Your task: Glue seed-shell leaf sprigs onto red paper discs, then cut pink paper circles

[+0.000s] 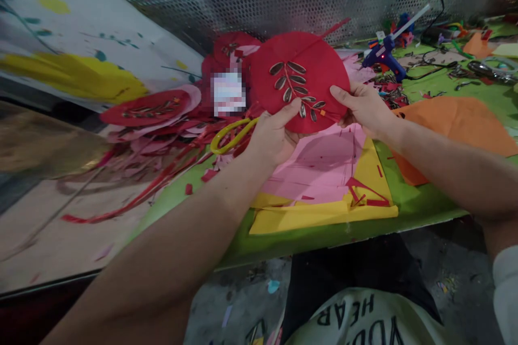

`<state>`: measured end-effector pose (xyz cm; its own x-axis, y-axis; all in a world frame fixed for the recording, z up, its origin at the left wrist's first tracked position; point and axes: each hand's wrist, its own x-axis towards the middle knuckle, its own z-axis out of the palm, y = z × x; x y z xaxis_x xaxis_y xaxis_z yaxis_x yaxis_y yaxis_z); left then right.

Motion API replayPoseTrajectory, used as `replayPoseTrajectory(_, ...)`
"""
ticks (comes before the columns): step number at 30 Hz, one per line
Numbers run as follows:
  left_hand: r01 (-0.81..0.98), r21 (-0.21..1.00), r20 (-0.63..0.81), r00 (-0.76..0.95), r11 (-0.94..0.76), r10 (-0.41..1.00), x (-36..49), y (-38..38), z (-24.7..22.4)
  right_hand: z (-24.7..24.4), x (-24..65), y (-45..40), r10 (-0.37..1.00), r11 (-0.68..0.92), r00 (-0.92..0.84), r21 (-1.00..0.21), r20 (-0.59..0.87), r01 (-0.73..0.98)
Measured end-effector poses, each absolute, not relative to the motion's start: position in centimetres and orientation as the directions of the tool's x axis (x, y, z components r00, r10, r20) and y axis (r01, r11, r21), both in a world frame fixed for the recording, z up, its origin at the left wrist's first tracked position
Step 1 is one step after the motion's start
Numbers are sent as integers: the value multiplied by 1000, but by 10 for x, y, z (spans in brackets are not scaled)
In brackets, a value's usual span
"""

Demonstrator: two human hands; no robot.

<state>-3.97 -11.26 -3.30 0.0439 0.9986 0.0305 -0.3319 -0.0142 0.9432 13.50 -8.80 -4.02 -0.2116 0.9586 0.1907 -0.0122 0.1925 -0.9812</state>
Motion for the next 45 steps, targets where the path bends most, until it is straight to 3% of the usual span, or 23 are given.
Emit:
replayPoseTrajectory(5, -287, 951, 120, 19, -110, 993, -43, -106, -41, -35, 134, -91, 967, 76, -239, -996, 87, -56)
replayPoseTrajectory(11, -260, 939, 241, 28, -226, 970, -38, -109, -41, -44, 138, -87, 945, 235, -255, -967, 204, 99)
replayPoseTrajectory(19, -255, 950, 188, 17, -178, 982, -40, -107, -42, -38, 140, -86, 946, 175, -304, -965, 110, 195)
replayPoseTrajectory(22, -240, 955, 175, -9, -172, 985, -43, -104, -43, -32, 143, -83, 973, 123, -222, -960, 66, 252)
replayPoseTrajectory(24, -224, 962, 157, -14, -156, 988, -44, -103, -44, -30, 145, -79, 985, 168, -86, -933, 148, 319)
replayPoseTrajectory(27, -218, 964, 151, -11, -150, 988, -43, -104, -44, -28, 151, -75, 864, 394, 66, -753, 499, 526)
replayPoseTrajectory(29, -228, 960, 166, 7, -160, 986, -41, -107, -43, -27, 155, -77, 710, 540, -31, -515, 704, 666)
replayPoseTrajectory(32, -226, 962, 174, 63, -156, 983, -36, -112, -43, -26, 157, -83, 559, 644, -296, -181, 774, 743)
replayPoseTrajectory(34, -208, 968, 166, 109, -141, 980, -34, -115, -43, -25, 155, -87, 532, 644, -376, -74, 759, 761)
replayPoseTrajectory(45, -158, 978, 168, 208, -136, 963, -36, -117, -49, -12, 150, -96, 672, 615, -420, -145, 610, 775)
